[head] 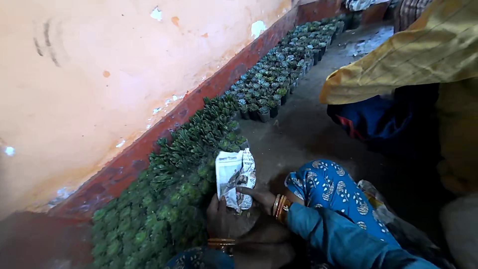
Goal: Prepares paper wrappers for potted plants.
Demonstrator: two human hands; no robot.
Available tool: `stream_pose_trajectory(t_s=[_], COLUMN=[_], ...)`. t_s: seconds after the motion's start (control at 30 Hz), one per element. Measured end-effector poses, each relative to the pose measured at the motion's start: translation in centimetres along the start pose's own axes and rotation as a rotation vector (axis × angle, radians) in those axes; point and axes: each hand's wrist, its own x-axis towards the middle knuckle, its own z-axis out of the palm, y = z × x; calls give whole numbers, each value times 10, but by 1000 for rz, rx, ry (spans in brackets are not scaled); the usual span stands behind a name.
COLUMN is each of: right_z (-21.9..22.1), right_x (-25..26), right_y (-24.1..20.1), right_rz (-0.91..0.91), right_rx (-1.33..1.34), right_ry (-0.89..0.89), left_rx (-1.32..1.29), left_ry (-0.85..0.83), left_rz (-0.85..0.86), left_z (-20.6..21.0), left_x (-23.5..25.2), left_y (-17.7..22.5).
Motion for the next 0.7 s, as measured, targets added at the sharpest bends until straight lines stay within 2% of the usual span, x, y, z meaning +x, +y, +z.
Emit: stream_pose_trajectory(t_s=[0.13,0.27,0.37,0.5,0.63,0.7], right_z=[5,11,8,-1,2,5], right_x=[-1,-1,0,5,2,1], right_y=[-2,3,2,0,-7,-7], right_rz=[-96,-194,-231,-232,-79,7], right_rx=[87,14,44,188,351,352], right_ry=[28,124,142,217,239,215], left_rx=[-43,-67,-51,94,482,534], left_ry=[110,170,125,-139,-73,-25], left_rz=[-109,-181,-121,-39,203,279], left_z=[-3,-2,-5,-10,9,13], left_x=[5,6,5,2,-5,-5], left_y=[2,6,9,5,0,-3])
